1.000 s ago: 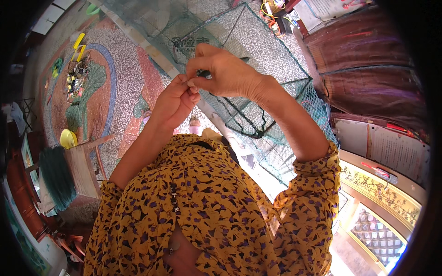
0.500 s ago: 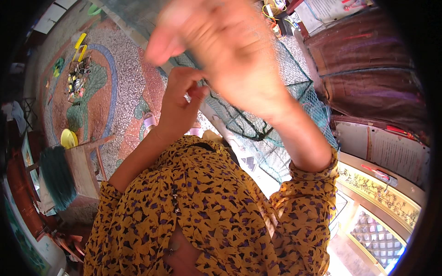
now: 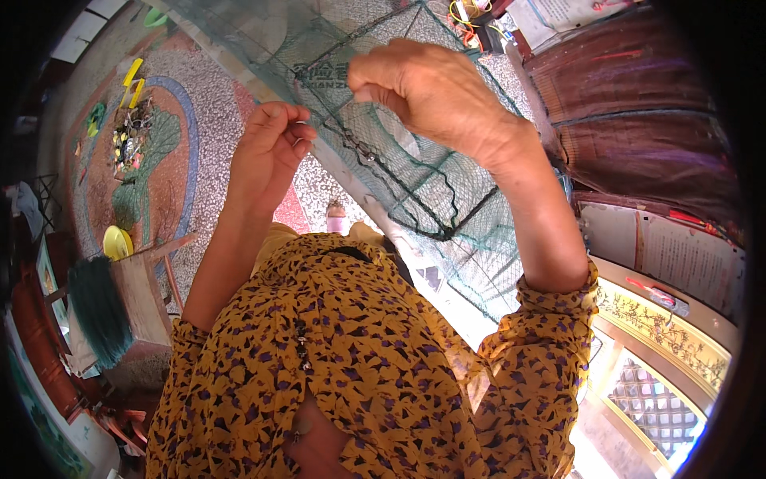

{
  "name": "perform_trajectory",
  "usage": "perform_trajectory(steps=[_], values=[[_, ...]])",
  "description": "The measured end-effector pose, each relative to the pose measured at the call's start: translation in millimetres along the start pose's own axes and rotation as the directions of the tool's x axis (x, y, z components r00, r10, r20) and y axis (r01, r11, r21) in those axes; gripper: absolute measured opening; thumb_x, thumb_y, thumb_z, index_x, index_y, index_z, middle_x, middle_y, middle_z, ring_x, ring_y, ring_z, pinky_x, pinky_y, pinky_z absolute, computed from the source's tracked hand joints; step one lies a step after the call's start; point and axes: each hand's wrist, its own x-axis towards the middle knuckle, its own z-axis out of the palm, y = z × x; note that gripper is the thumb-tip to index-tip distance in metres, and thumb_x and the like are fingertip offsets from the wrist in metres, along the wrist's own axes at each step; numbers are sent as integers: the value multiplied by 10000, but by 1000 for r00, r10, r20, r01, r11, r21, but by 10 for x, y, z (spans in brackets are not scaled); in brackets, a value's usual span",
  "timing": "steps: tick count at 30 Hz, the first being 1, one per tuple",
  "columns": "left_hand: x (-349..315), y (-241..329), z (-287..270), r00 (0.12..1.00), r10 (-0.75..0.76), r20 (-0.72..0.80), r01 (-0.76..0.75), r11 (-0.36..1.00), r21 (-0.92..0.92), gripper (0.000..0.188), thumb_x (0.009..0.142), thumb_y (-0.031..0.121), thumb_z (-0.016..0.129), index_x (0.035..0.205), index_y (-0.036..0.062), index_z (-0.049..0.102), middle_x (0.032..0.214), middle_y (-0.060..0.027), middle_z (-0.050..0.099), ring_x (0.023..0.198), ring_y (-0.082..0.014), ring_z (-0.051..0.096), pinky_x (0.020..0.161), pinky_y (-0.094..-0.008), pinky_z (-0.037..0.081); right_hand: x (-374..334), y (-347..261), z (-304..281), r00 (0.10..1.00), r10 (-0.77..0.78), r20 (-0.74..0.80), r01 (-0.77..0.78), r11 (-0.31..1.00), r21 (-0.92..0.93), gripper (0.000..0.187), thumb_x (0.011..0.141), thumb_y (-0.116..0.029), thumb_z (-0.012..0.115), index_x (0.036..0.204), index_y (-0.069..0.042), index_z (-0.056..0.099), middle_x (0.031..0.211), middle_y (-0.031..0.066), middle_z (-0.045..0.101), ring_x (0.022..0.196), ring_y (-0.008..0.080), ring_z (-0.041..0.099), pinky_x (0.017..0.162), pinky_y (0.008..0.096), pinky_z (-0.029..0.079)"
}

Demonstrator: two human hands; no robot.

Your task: The person is assembling or repairing a green mesh collapsible fish trap by hand, inserting metal pins into the mesh and rings to secure the structure while sitting on the floor.

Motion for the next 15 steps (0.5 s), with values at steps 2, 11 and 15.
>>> perform_trajectory(steps=[2, 11, 15], values=[[-15, -35, 12, 999, -22, 23, 23, 999, -36, 130, 987, 160, 469, 960, 51, 536, 991, -103, 599, 799, -142, 579, 678, -256, 465, -40, 89, 150, 996, 54, 65, -57, 997, 48, 84, 839, -149, 638, 899, -99, 608, 852, 24, 612, 809, 256, 612, 705, 368, 495], [-80, -235, -26, 996, -91, 4, 91, 994, -66, 114, 992, 128, 449, 931, 64, 521, 1092, -124, 589, 789, -106, 535, 654, -229, 449, -39, 185, 393, 995, 26, 98, -47, 975, 219, 105, 803, -68, 664, 893, -89, 614, 824, 51, 585, 776, 250, 606, 677, 355, 486], [-86, -272, -52, 984, -176, 11, 174, 954, -246, 95, 989, 112, 447, 930, 67, 505, 1048, -113, 592, 784, -108, 534, 649, -231, 447, -25, 99, 454, 996, 76, 46, -88, 914, 395, 107, 784, -52, 670, 878, -73, 624, 824, 71, 564, 757, 248, 596, 676, 350, 483]])
